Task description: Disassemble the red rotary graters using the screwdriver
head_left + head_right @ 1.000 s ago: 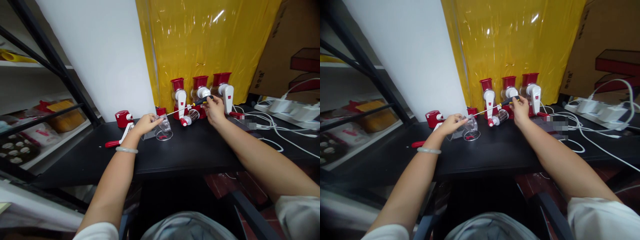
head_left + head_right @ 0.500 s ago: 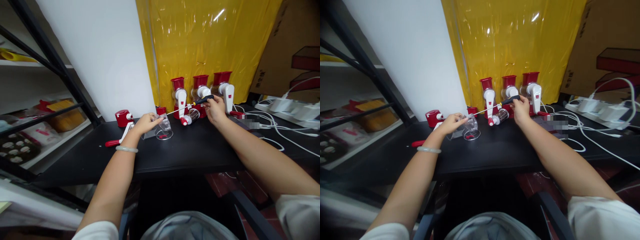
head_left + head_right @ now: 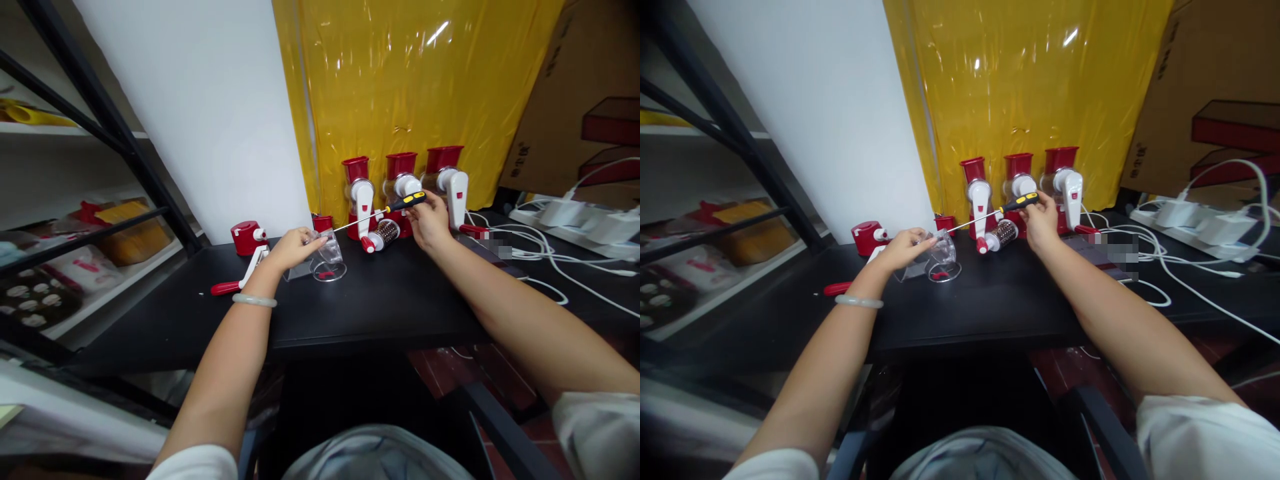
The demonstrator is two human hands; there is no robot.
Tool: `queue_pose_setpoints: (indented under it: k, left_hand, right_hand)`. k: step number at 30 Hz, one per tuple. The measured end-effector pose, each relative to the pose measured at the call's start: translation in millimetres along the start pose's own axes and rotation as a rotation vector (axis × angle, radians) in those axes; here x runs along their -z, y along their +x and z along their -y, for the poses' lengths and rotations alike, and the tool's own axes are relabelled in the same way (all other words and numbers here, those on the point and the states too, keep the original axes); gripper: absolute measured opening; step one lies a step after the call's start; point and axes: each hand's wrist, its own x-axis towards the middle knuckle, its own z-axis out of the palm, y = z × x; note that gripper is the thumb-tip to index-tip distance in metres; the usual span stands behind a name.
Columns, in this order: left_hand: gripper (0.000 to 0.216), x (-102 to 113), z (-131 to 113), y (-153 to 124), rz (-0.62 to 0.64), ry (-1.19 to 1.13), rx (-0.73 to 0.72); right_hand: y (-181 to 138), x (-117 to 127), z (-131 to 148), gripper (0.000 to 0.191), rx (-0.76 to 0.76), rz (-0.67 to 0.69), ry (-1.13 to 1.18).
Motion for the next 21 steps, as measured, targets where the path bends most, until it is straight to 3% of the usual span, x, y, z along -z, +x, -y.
queue_pose_setpoints:
  k: [6, 11, 15, 21]
  left_hand:
    - [0.056, -0.2, -0.5, -0.3, -0.010, 0.003, 0.049]
    - [0.054, -0.4, -0.3, -0.1, -0.004, 0.010, 0.049]
    - [0.055, -0.6, -0.5, 0.2, -0.010, 0.007, 0.046]
    - [0.055, -1.0, 2.6, 0.4, -0.008, 0.014, 0.035]
  right_hand:
    - [-1.2, 0.0, 1.0, 0.041, -0.001, -0.004, -0.005]
    - [1.4, 1.9, -1.3, 0.025, -0.042, -0.009, 0.012]
    - [0.8, 1.9, -3.5, 0.033, 0.020, -0.023, -0.026]
    - [-1.1, -0.2, -2.8, 0.032, -0.031, -0.068, -0.035]
